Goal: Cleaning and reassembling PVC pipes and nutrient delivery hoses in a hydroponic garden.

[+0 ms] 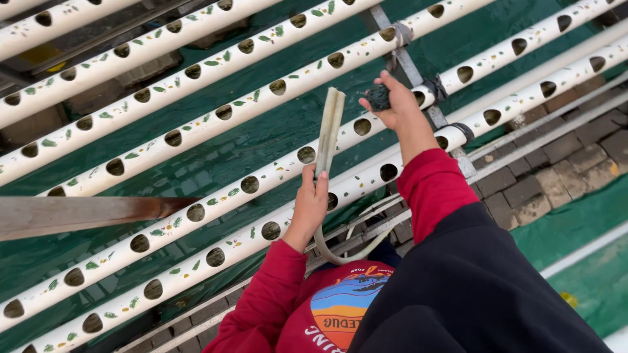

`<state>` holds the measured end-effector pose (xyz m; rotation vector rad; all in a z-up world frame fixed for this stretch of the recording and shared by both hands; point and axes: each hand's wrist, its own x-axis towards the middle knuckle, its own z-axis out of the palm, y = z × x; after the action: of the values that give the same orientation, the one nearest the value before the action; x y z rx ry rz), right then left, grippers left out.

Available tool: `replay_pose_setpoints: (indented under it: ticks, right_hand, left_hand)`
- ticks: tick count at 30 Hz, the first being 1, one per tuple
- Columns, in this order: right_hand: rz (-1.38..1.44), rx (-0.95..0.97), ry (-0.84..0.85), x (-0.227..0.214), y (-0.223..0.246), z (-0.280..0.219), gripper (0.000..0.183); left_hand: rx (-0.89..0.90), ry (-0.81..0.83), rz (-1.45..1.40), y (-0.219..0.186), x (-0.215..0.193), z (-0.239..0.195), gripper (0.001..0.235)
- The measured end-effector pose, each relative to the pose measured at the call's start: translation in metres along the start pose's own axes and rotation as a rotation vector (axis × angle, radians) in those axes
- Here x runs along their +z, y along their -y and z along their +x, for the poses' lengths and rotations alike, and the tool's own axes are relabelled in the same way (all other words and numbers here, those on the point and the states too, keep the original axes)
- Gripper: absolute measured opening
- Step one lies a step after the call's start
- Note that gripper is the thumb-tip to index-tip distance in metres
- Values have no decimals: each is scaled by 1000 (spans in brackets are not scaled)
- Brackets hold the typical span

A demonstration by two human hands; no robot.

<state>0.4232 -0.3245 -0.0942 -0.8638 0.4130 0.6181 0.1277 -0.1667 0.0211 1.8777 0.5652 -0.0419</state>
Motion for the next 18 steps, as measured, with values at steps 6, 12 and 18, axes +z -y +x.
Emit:
replay_pose_setpoints:
  ticks: [6, 12, 18]
  right_hand:
    - [280, -55, -96, -78, 25, -54, 40]
    - [364, -140, -100, -134, 51, -105, 41]
    - [389, -212, -172, -176, 73, -135, 47]
  left_hand:
    - [26, 26, -11, 7, 12, 23, 33]
    - [-124, 49, -207, -17, 22, 34, 32]
    - [-112, 35, -254, -20, 43, 43, 29]
